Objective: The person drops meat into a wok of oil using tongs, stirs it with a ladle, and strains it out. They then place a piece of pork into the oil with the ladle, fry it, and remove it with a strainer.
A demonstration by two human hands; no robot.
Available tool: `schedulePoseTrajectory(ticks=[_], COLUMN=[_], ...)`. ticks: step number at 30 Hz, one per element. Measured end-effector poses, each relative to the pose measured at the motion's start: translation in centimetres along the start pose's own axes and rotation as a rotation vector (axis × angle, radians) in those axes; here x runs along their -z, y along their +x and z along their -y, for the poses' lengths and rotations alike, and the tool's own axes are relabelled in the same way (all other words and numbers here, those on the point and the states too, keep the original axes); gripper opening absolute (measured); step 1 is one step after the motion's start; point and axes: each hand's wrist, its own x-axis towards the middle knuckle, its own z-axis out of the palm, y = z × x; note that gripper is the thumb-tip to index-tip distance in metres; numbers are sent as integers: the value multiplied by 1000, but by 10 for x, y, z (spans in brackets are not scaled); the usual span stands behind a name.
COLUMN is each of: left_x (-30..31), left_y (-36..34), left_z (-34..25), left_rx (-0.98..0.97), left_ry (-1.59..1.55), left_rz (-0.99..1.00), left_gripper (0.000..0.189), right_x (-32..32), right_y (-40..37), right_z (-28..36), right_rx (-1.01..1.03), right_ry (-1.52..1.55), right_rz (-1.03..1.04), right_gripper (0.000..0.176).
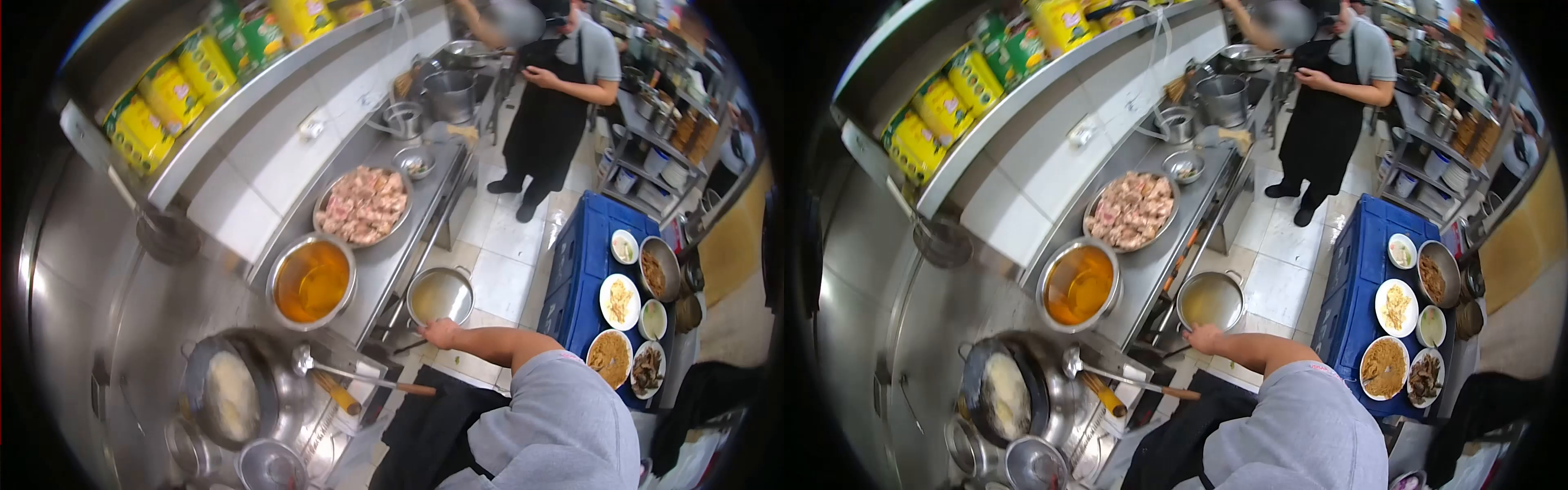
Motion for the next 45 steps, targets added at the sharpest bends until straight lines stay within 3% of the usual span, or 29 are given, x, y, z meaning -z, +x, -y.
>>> schedulePoseTrajectory(ticks=[2,3,4,5,8,16,19,21,23,27,28,29,30,31,33,35,39,41,43,45], left_x=[-13,-6,-4,-1,25,61,67,71,76,87,89,90,91,91,91,93,95,96,96,91], left_y=[-26,-7,-17,-22,-50,-41,-25,-6,10,43,52,59,68,78,78,77,72,72,72,71], left_z=[-35,-18,-23,-26,-25,13,16,17,16,23,25,28,33,41,26,16,8,11,20,31], left_rx=[9,8,1,11,51,83,76,60,23,26,33,47,47,56,69,21,59,30,69,107], left_ry=[56,-640,-673,-619,-635,-647,-663,-681,-754,-853,-854,-857,-886,-881,-871,-901,-848,-867,-868,-875], left_rz=[-135,182,226,89,-53,-67,-65,-43,61,62,54,51,51,51,55,93,33,95,67,74], left_gripper=[31,44,46,46,46,53,54,53,51,47,50,53,59,60,58,58,60,61,62,63], right_x=[-17,-9,-1,12,30,46,50,71,72,37,1,-13,-31,-42,-32,-32,-26,-15,-7,27], right_y=[18,15,13,12,10,35,45,31,20,-17,-13,-23,-39,-47,-79,-82,-61,-48,-32,-40], right_z=[-2,4,14,21,42,82,94,113,112,92,58,54,43,41,71,82,96,104,98,133], right_rx=[-35,151,147,205,137,163,182,185,155,293,348,267,418,315,261,341,182,112,171,134], right_ry=[98,-170,-254,-297,-254,-317,-254,-10,-7,-122,-146,-190,-43,-43,113,63,205,264,309,468], right_rz=[-22,-33,-54,-15,107,115,-12,-248,-206,-115,-105,5,-59,123,281,291,283,197,117,152], right_gripper=[32,26,25,26,32,31,34,36,34,29,31,33,35,36,38,38,38,39,39,40])
